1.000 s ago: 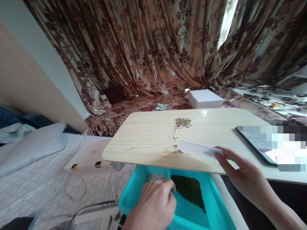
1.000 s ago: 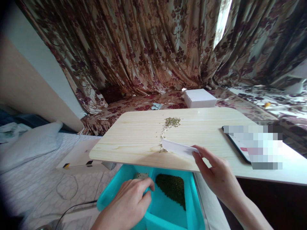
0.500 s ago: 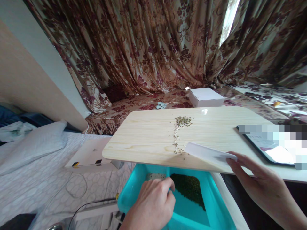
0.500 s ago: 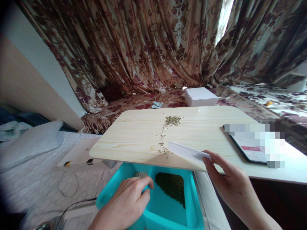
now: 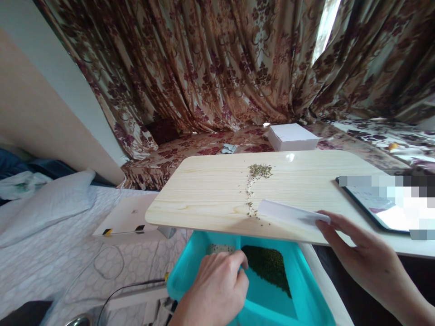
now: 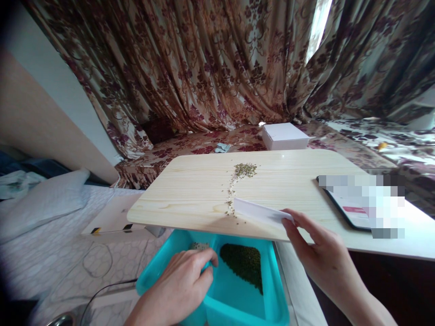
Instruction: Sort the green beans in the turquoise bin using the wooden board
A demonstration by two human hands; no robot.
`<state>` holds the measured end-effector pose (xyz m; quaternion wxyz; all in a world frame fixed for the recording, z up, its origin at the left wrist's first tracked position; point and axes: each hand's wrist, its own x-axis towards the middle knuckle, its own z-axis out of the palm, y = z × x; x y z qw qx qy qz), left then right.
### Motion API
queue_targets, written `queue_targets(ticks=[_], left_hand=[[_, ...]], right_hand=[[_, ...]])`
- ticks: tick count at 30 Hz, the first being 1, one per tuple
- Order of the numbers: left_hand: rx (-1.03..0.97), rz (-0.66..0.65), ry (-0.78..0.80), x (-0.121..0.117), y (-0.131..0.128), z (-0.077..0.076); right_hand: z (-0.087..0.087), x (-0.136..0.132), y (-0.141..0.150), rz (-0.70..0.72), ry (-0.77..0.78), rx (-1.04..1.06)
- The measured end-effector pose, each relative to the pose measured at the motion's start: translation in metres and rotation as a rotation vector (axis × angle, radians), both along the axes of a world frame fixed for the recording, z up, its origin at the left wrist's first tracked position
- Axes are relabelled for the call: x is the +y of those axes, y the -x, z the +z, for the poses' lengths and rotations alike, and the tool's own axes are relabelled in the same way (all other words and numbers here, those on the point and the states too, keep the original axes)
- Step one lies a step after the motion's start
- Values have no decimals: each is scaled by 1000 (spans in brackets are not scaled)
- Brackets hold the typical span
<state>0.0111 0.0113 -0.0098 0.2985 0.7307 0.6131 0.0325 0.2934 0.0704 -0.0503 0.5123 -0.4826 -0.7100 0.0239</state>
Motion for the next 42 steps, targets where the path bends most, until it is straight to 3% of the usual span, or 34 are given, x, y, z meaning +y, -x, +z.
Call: queue_targets(ticks=[7,13,18,24,32,42], left_hand=[[0,-1,-13,-2,1,0],[-19,-5,8,-3,3,-3],[-13,12,8,-1,2,-2],[-14,-4,6,-1,2,-2],[5,-11,14,1,2,-1],[-6,-11,6,-1,3,-2]], right_hand=[[6,5,7,-23,106,11],[5,10,4,-45,27,4],[9,12,9,-23,74,-19],[13,16,10,-47,19,6],[16,20,15,15,69,-50],[11,17,11,-6,90,-13]])
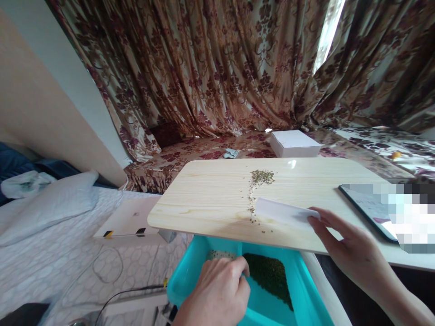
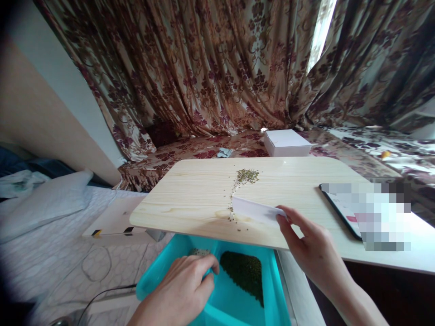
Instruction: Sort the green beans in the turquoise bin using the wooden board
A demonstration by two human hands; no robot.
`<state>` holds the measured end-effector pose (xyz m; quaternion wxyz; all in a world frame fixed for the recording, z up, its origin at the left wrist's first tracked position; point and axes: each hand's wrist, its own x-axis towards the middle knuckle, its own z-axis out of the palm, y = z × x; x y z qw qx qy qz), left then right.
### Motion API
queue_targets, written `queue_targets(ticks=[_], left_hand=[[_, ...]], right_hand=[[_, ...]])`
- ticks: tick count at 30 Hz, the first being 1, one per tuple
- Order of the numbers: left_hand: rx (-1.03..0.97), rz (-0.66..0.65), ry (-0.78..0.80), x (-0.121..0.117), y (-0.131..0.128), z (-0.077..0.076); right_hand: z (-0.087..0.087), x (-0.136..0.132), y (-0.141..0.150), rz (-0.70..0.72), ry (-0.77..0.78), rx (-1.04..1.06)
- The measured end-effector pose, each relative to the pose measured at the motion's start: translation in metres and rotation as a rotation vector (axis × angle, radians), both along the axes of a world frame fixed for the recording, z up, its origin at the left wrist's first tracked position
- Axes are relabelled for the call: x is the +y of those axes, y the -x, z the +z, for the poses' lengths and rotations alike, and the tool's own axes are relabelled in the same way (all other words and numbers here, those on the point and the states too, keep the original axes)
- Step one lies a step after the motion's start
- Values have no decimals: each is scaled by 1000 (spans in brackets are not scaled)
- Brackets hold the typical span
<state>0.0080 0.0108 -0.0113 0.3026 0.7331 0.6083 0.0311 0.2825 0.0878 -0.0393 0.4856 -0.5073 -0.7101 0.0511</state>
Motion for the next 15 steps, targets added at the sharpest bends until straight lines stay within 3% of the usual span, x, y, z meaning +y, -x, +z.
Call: queue_targets(ticks=[7,15], left_hand=[[2,8,-6,1,0,0],[4,21,3,-1,0,2]], right_hand=[[6,-4,3,53,-7,-33],[-7,-35,-18,-82,-119,-19]])
